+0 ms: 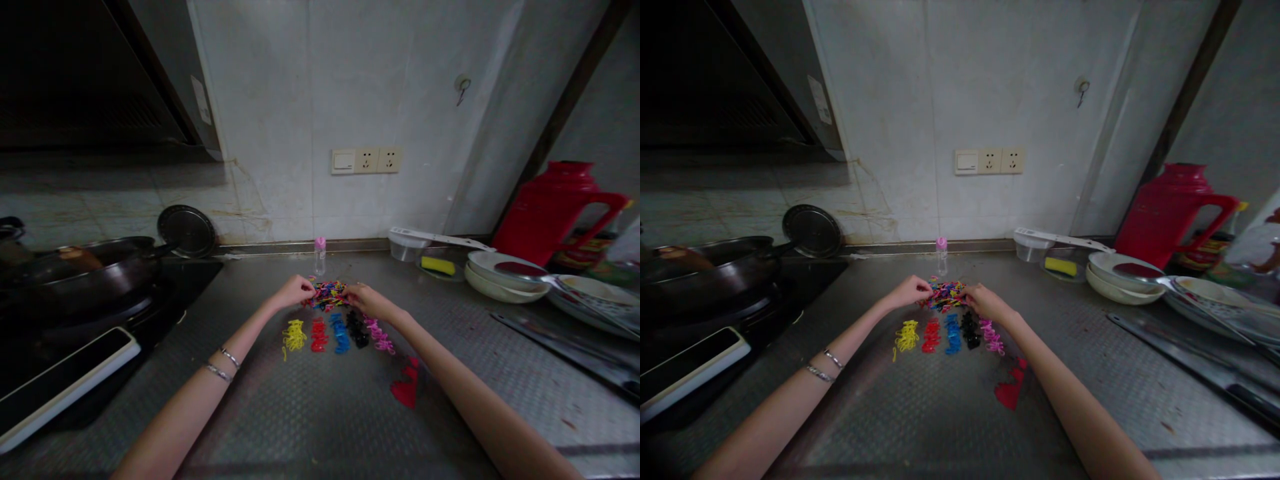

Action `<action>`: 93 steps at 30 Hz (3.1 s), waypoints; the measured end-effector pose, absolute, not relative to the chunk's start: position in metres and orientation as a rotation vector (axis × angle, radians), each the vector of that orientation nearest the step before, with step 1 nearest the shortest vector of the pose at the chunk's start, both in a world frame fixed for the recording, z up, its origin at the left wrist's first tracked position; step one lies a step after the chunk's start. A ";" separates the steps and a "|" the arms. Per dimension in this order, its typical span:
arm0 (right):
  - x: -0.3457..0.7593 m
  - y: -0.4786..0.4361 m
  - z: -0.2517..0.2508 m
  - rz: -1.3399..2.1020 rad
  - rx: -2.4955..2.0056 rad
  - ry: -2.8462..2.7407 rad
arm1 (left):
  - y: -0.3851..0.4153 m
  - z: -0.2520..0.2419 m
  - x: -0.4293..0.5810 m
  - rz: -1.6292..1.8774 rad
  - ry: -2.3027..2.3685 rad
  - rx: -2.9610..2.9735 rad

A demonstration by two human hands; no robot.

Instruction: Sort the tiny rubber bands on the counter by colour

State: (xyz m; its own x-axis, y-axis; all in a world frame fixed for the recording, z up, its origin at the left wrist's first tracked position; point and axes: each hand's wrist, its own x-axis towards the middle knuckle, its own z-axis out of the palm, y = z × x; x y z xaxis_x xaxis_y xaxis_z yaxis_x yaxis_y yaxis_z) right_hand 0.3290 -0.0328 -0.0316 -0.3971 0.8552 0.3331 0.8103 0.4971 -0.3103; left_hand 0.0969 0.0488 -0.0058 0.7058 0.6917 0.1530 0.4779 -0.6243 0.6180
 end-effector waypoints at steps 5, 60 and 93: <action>0.331 -0.035 -0.032 0.121 -1.404 -2.296 | 0.048 -0.006 0.097 0.512 0.876 2.380; 0.341 -0.041 -0.031 0.125 -1.577 -2.268 | 0.046 -0.015 0.101 0.500 0.777 2.425; 0.337 -0.046 -0.015 0.316 -1.391 -2.353 | 0.029 -0.018 0.126 0.445 0.748 2.561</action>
State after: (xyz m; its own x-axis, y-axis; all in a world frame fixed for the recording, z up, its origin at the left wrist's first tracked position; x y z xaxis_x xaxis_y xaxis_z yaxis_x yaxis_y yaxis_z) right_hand 0.3373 -0.0456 -0.0147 -0.4327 0.8758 0.2137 0.7884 0.4826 -0.3814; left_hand 0.1260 0.0285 -0.0179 0.8026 0.5687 0.1801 0.4292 -0.7602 0.4876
